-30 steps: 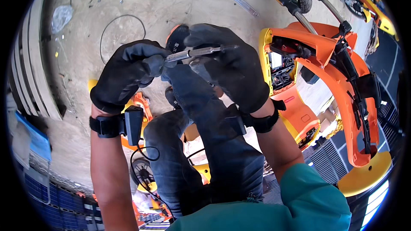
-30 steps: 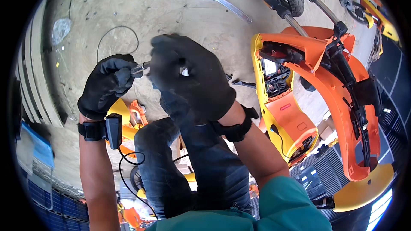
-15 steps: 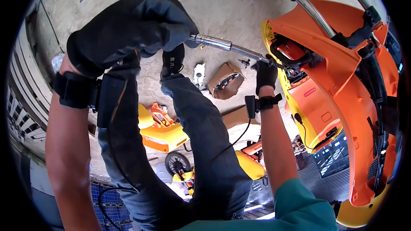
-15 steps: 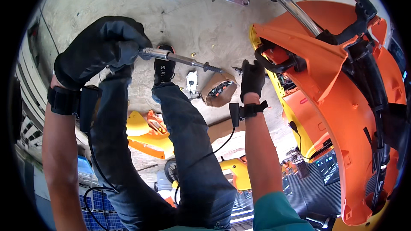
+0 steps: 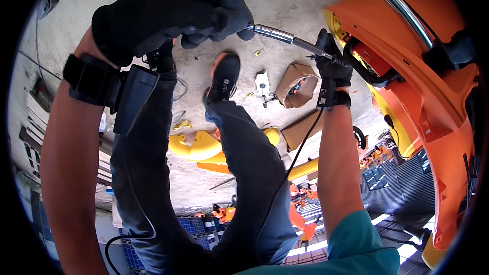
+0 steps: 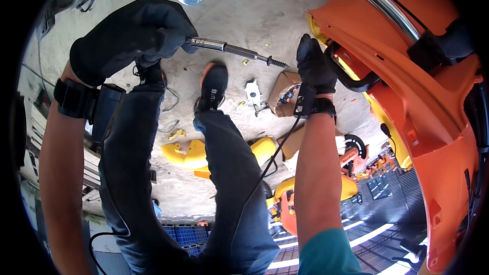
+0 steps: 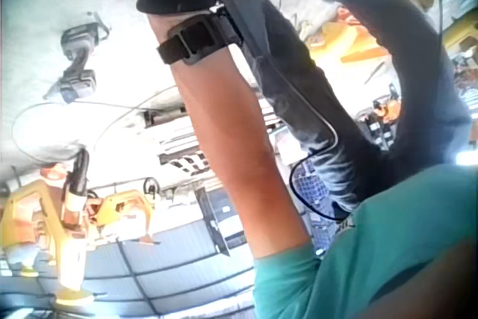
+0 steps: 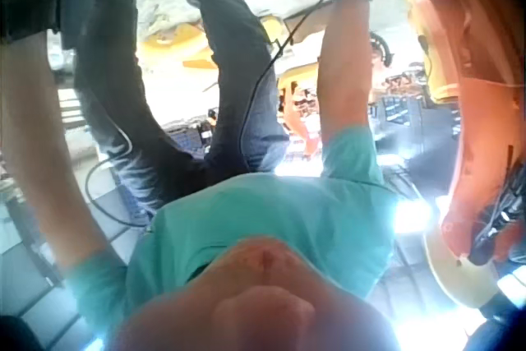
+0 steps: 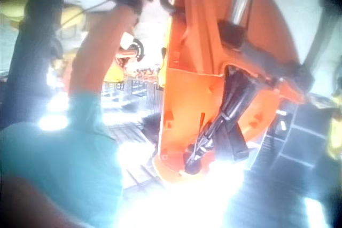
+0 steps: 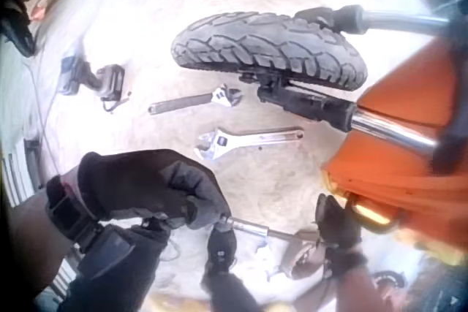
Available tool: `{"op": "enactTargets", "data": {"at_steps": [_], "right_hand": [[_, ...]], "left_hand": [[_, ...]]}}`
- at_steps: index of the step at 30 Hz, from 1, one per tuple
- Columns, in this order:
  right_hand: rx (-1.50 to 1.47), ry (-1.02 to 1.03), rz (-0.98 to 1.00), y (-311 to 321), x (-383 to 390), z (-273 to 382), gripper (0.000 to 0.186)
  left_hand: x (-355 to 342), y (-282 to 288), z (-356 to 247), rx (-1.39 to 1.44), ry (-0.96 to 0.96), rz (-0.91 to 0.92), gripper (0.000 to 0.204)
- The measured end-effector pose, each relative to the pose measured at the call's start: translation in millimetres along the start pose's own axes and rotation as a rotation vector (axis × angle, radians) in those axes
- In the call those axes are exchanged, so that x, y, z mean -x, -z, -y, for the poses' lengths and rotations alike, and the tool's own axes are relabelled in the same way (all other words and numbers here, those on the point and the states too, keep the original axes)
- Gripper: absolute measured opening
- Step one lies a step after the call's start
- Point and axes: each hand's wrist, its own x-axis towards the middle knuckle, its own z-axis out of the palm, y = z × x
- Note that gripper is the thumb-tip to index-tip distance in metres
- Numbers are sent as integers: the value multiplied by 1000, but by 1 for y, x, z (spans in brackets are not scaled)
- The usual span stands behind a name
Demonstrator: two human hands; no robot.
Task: The person works on the wiring and internal components of a yellow scooter using a screwdriver and a wrench.
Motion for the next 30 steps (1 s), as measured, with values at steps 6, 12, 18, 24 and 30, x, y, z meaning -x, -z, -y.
{"op": "enactTargets", "data": {"at_steps": [6, 12, 18, 24, 30], "right_hand": [[-300, -144, 283, -7, -23, -14, 70], [-326, -8, 416, -3, -33, -22, 77], [-326, 122, 743, -14, -59, -30, 66], [-325, 362, 629, -23, -79, -47, 62], [-461, 346, 794, -34, -80, -62, 66]], "left_hand": [[-27, 29, -7, -60, -73, 149, 27], [-98, 28, 18, -105, -202, 334, 19], [-95, 4, 9, -143, -188, 289, 28], [-55, -20, 1, -292, -149, 138, 35], [-15, -45, -16, -408, -102, 39, 55]]}}
